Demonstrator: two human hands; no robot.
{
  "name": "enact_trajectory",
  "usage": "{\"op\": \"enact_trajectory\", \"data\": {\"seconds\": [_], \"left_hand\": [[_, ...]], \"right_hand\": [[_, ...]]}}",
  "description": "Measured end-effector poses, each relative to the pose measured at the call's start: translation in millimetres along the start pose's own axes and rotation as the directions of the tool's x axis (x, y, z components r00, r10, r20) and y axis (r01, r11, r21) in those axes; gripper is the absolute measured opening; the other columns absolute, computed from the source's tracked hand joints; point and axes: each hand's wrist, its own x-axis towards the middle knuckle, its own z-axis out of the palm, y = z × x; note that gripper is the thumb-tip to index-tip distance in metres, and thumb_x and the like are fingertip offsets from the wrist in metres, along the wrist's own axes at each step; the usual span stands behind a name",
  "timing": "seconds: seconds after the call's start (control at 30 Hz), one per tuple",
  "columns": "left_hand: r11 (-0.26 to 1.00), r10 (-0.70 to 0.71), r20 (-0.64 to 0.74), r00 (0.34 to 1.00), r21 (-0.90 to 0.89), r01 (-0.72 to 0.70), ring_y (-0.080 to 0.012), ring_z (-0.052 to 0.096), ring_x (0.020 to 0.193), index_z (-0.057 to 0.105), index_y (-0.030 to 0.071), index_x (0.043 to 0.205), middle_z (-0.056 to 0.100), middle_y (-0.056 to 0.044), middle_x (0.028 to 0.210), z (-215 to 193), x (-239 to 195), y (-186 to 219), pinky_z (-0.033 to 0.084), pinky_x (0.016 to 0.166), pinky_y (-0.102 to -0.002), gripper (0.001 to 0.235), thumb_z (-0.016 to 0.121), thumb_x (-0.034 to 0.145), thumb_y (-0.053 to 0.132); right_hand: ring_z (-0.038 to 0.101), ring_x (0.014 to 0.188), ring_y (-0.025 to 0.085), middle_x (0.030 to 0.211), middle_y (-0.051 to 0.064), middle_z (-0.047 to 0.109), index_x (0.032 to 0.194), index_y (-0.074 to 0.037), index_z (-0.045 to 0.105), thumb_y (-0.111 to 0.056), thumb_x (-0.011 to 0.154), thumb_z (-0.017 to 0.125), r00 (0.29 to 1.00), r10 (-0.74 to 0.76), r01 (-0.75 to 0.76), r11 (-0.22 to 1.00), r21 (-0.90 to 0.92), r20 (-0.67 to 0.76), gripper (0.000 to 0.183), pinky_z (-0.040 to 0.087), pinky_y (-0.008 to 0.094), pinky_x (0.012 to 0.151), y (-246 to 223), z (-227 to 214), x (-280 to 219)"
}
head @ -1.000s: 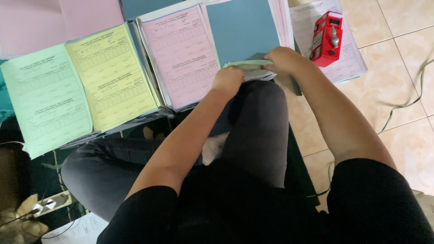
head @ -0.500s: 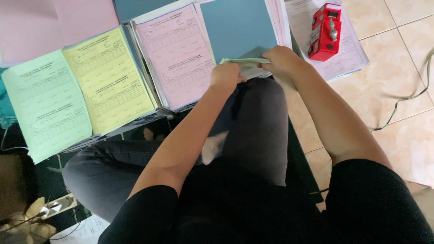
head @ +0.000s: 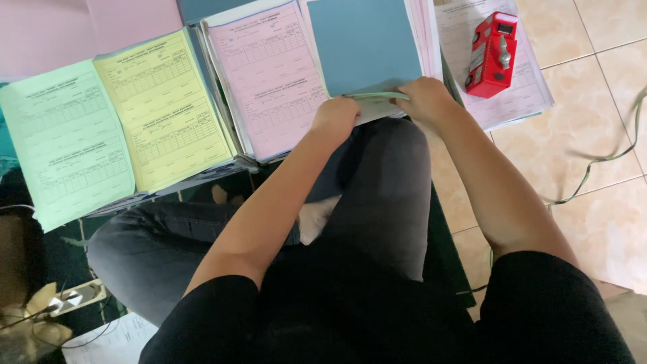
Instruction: The person is organizing different colored sheets of paper into sets and stapling them together.
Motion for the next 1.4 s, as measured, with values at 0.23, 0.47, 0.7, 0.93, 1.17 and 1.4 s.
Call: {"op": "enact_trajectory", "data": {"seconds": [0.23, 0.47, 0.7, 0.93, 1.17, 1.4], "left_hand": [[0.995, -0.013, -0.093, 0.996, -0.099, 0.004, -0.0316, 0.074, 0.086, 0.074, 0.017, 0.084, 0.073, -0.007, 0.082, -6, 0, 6, 0.061, 0.076, -0.044, 0.008, 0.069, 0.088, 0.022], [0.966, -0.011, -0.375, 0.927, -0.242, -0.086, -0.0348, 0.072, 0.074, 0.06, 0.015, 0.078, 0.064, -0.008, 0.074, -16, -12, 18, 0.058, 0.066, -0.046, 0.01, 0.065, 0.086, 0.015], [0.921, 0.009, -0.482, 0.876, -0.336, -0.195, -0.0373, 0.068, 0.072, 0.048, 0.015, 0.083, 0.059, -0.011, 0.073, -17, -29, 20, 0.054, 0.062, -0.047, 0.02, 0.066, 0.091, 0.021], [0.992, -0.041, -0.328, 0.944, 0.096, 0.077, -0.0317, 0.071, 0.087, 0.071, 0.013, 0.102, 0.069, -0.01, 0.095, -85, -141, -74, 0.059, 0.072, -0.043, 0.019, 0.077, 0.09, 0.026], [0.961, -0.024, -0.236, 0.971, 0.262, 0.087, -0.0267, 0.069, 0.07, 0.073, 0.015, 0.087, 0.065, -0.004, 0.079, -77, -186, -104, 0.056, 0.063, -0.04, 0.033, 0.085, 0.075, 0.044], [0.955, 0.019, -0.442, 0.897, 0.272, 0.114, -0.0212, 0.068, 0.063, 0.067, 0.022, 0.069, 0.064, 0.003, 0.064, -64, -193, -112, 0.048, 0.06, -0.037, 0.027, 0.082, 0.075, 0.043]], "right_hand": [[0.07, 0.074, 0.036, 0.072, 0.009, 0.068, 0.093, -0.012, 0.07, -0.032, 0.103, 0.056, 0.995, -0.031, 0.018, 0.99, -0.14, -0.092, 0.027, 0.057, 0.047, 0.073, -29, -7, -29], [0.073, 0.085, 0.037, 0.085, 0.014, 0.073, 0.114, -0.011, 0.066, -0.044, 0.109, 0.049, 0.992, -0.02, -0.01, 0.973, -0.232, -0.127, 0.038, 0.056, 0.049, 0.077, -31, 8, -34], [0.071, 0.087, 0.043, 0.085, 0.017, 0.072, 0.134, -0.03, 0.072, -0.035, 0.103, 0.063, 0.945, 0.023, -0.02, 1.0, 0.014, -0.326, 0.032, 0.056, 0.052, 0.08, -10, 33, -30], [0.071, 0.087, 0.047, 0.083, 0.023, 0.071, 0.105, -0.005, 0.075, -0.043, 0.107, 0.078, 0.825, 0.186, -0.149, 0.982, 0.113, -0.533, 0.037, 0.056, 0.053, 0.076, 14, 9, 4], [0.076, 0.09, 0.029, 0.098, 0.008, 0.078, 0.122, -0.018, 0.075, -0.013, 0.104, 0.054, 0.712, -0.284, 0.211, 0.959, -0.191, -0.642, 0.028, 0.06, 0.04, 0.076, -171, -33, 47], [0.074, 0.098, 0.031, 0.109, 0.008, 0.077, 0.13, -0.019, 0.073, -0.012, 0.104, 0.049, 0.961, -0.248, 0.244, 0.969, -0.044, -0.123, 0.036, 0.058, 0.042, 0.084, -218, 19, 33]]}}
